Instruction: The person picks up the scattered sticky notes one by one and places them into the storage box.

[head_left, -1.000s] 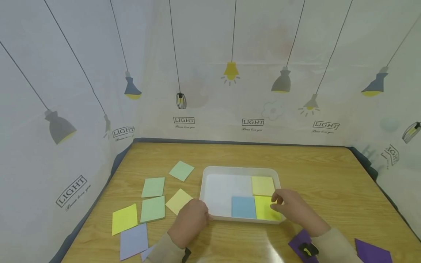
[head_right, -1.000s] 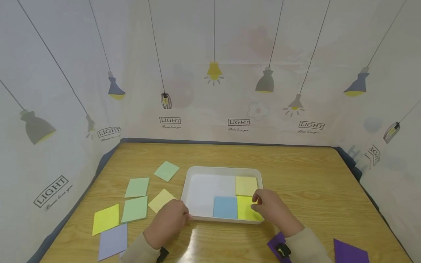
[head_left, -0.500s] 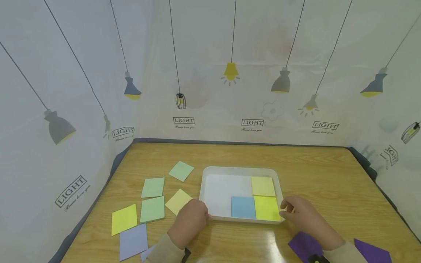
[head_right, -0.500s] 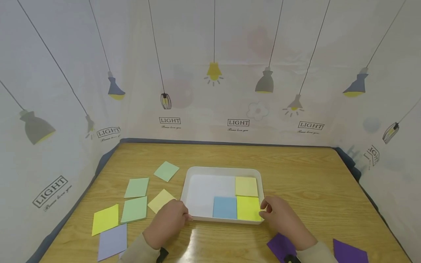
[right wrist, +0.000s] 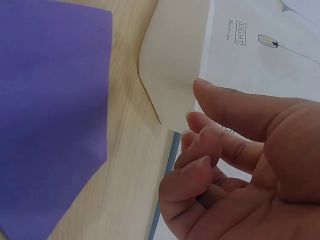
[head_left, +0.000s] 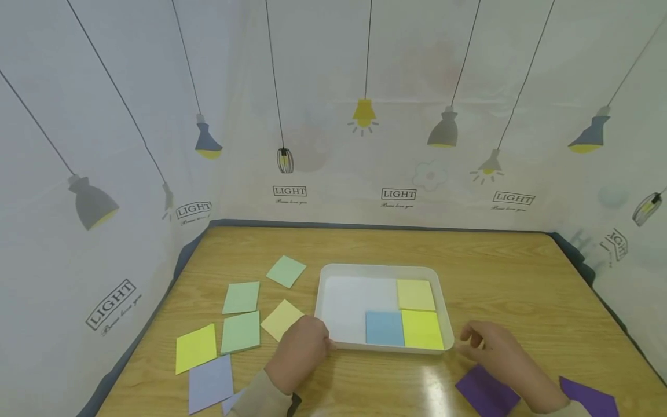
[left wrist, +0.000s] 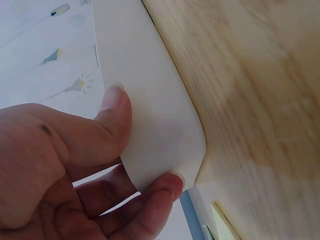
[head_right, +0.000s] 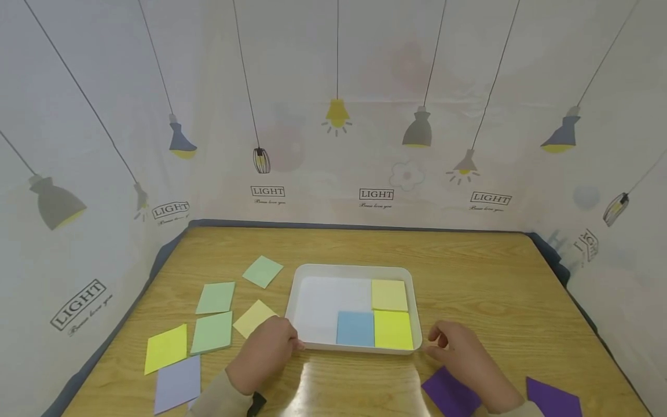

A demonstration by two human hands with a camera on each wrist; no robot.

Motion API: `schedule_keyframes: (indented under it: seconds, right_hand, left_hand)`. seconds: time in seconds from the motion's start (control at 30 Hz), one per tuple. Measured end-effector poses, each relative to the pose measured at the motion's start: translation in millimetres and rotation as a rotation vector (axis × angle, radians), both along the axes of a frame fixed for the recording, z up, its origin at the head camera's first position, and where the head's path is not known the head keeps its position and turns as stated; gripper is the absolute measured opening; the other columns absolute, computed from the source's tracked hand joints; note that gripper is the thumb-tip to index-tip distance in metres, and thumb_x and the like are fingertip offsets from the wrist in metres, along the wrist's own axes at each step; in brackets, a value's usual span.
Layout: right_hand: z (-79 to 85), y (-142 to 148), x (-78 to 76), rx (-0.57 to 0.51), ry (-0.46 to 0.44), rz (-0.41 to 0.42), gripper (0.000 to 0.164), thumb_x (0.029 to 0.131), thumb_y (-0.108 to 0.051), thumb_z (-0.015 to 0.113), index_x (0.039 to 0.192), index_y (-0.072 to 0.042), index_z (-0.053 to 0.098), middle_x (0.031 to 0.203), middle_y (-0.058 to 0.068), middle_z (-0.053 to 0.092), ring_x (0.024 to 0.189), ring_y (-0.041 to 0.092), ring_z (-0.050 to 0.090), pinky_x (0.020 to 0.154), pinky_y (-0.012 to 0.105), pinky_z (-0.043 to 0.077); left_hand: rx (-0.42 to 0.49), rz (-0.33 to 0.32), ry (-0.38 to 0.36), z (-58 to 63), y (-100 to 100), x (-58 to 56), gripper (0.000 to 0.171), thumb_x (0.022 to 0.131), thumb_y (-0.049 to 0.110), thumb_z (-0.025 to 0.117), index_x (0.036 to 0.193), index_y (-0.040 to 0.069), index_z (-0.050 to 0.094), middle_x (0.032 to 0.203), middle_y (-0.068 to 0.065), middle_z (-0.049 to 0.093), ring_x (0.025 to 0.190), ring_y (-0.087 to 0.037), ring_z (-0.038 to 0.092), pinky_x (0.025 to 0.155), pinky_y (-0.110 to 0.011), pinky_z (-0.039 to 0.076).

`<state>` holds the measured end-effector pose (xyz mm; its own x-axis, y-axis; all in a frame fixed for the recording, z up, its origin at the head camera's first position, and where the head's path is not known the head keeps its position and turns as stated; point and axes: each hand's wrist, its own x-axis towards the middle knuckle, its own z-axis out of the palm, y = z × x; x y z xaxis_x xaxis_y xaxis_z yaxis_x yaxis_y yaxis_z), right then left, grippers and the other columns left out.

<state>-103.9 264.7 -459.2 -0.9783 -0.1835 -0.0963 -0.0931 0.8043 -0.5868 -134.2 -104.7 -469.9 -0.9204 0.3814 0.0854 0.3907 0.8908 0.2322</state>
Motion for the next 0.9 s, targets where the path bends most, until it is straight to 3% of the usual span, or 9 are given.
schedule_keyframes:
  seconds: [0.3, 0.6, 0.9]
  right_hand:
    - [-4.0, 9, 6.2, 0.004, -0.033, -0.025, 0.019, 0.089, -0.019, 0.075, 0.101, -0.007, 0.067, 0.094, 0.005, 0.064, 0.083, 0.017, 0.055, 0.066, 0.031, 0.047]
    - [-21.0, 25, 17.1, -0.055, -0.006, 0.149, 0.024, 0.082, -0.017, 0.080, 0.103, -0.010, 0.069, 0.098, 0.006, 0.059, 0.071, 0.002, 0.047, 0.061, 0.022, 0.042]
    - [-30.7, 32, 18.7, -0.074, -0.087, 0.233, 0.029, 0.081, -0.024, 0.081, 0.106, -0.015, 0.070, 0.104, 0.002, 0.056, 0.085, -0.002, 0.049, 0.068, 0.020, 0.044]
  left_hand:
    - [0.023, 0.012, -0.023, 2.4, 0, 0.9, 0.023, 0.084, 0.021, 0.081, 0.066, 0.010, 0.074, 0.067, 0.002, 0.066, 0.063, -0.006, 0.051, 0.058, -0.025, 0.050]
    - [0.040, 0.019, -0.040, 1.1, 0, 0.0, 0.025, 0.085, 0.020, 0.080, 0.064, 0.010, 0.072, 0.066, 0.003, 0.065, 0.062, -0.004, 0.048, 0.057, -0.024, 0.048]
    - [0.057, 0.032, -0.084, 0.9, 1, -0.6, 0.023, 0.086, 0.020, 0.080, 0.067, 0.009, 0.074, 0.069, 0.002, 0.067, 0.061, -0.004, 0.047, 0.055, -0.022, 0.046]
